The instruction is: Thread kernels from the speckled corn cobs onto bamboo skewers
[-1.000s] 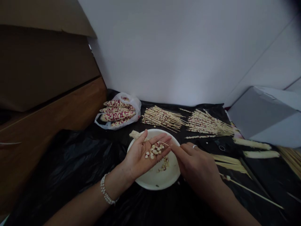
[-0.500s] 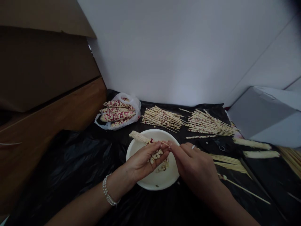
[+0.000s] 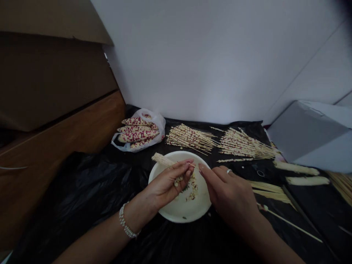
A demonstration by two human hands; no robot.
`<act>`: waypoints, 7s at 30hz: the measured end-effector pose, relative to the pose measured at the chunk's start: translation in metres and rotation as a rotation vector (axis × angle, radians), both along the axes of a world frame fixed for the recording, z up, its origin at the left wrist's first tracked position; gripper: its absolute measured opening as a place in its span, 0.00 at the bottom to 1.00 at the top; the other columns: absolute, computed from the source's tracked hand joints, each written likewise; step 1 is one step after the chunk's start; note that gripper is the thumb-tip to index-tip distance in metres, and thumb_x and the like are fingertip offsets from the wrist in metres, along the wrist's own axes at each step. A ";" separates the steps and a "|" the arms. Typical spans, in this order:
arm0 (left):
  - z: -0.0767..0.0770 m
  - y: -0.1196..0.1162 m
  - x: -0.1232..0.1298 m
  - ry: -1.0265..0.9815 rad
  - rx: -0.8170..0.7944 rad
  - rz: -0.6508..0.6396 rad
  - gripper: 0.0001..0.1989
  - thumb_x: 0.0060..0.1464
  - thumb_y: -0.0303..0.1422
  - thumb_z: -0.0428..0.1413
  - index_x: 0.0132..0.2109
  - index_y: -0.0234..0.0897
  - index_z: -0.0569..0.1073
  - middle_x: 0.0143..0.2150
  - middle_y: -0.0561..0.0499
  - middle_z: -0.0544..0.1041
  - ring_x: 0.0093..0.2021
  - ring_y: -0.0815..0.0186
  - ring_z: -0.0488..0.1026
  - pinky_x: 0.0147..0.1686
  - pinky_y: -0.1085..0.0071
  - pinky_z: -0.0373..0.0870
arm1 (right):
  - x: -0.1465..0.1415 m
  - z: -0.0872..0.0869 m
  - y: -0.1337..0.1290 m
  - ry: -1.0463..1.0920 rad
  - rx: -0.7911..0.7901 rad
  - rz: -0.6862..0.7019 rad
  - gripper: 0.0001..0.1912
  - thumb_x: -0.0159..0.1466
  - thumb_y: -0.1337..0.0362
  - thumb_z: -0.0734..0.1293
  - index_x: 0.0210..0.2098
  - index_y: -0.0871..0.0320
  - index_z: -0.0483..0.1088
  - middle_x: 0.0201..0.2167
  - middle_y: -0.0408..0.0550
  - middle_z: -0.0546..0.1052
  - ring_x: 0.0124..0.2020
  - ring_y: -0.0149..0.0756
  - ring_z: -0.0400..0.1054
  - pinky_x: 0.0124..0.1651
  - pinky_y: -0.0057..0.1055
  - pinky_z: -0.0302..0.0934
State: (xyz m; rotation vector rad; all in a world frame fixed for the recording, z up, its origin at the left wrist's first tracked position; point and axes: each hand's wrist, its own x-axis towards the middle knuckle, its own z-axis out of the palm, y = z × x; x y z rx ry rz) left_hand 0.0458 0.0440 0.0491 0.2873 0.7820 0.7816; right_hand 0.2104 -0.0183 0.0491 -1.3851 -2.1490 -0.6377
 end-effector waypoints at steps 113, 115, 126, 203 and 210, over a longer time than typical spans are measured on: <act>-0.001 -0.003 -0.005 -0.429 -0.079 -0.160 0.34 0.63 0.48 0.41 0.64 0.23 0.59 0.50 0.34 0.75 0.39 0.61 0.75 0.43 0.67 0.66 | -0.016 -0.019 0.007 0.378 -0.333 0.144 0.08 0.65 0.67 0.59 0.34 0.58 0.70 0.35 0.49 0.76 0.37 0.36 0.70 0.37 0.31 0.62; 0.000 -0.003 -0.005 -0.443 -0.071 -0.164 0.34 0.63 0.48 0.41 0.64 0.23 0.59 0.49 0.35 0.76 0.40 0.60 0.75 0.44 0.67 0.66 | -0.014 -0.018 0.008 0.389 -0.369 0.145 0.08 0.66 0.66 0.59 0.34 0.58 0.69 0.34 0.48 0.75 0.35 0.35 0.69 0.36 0.31 0.62; 0.002 -0.005 -0.004 -0.512 -0.012 -0.231 0.33 0.64 0.46 0.40 0.64 0.23 0.59 0.48 0.37 0.77 0.39 0.61 0.76 0.43 0.67 0.67 | -0.011 -0.017 0.009 0.433 -0.410 0.151 0.06 0.64 0.66 0.60 0.32 0.57 0.68 0.32 0.46 0.73 0.32 0.33 0.67 0.35 0.31 0.59; -0.004 0.001 -0.008 -0.034 0.141 -0.108 0.08 0.50 0.23 0.62 0.40 0.29 0.79 0.34 0.49 0.79 0.32 0.76 0.75 0.36 0.83 0.71 | -0.005 -0.002 -0.004 0.004 0.055 -0.024 0.15 0.66 0.71 0.60 0.49 0.63 0.73 0.24 0.44 0.71 0.25 0.33 0.63 0.27 0.31 0.51; -0.007 -0.005 -0.001 -0.017 0.177 -0.140 0.08 0.47 0.24 0.65 0.38 0.29 0.80 0.32 0.50 0.79 0.31 0.76 0.74 0.35 0.82 0.71 | -0.009 -0.006 -0.003 0.047 0.046 -0.016 0.13 0.65 0.71 0.63 0.47 0.64 0.74 0.23 0.44 0.70 0.25 0.34 0.65 0.28 0.31 0.53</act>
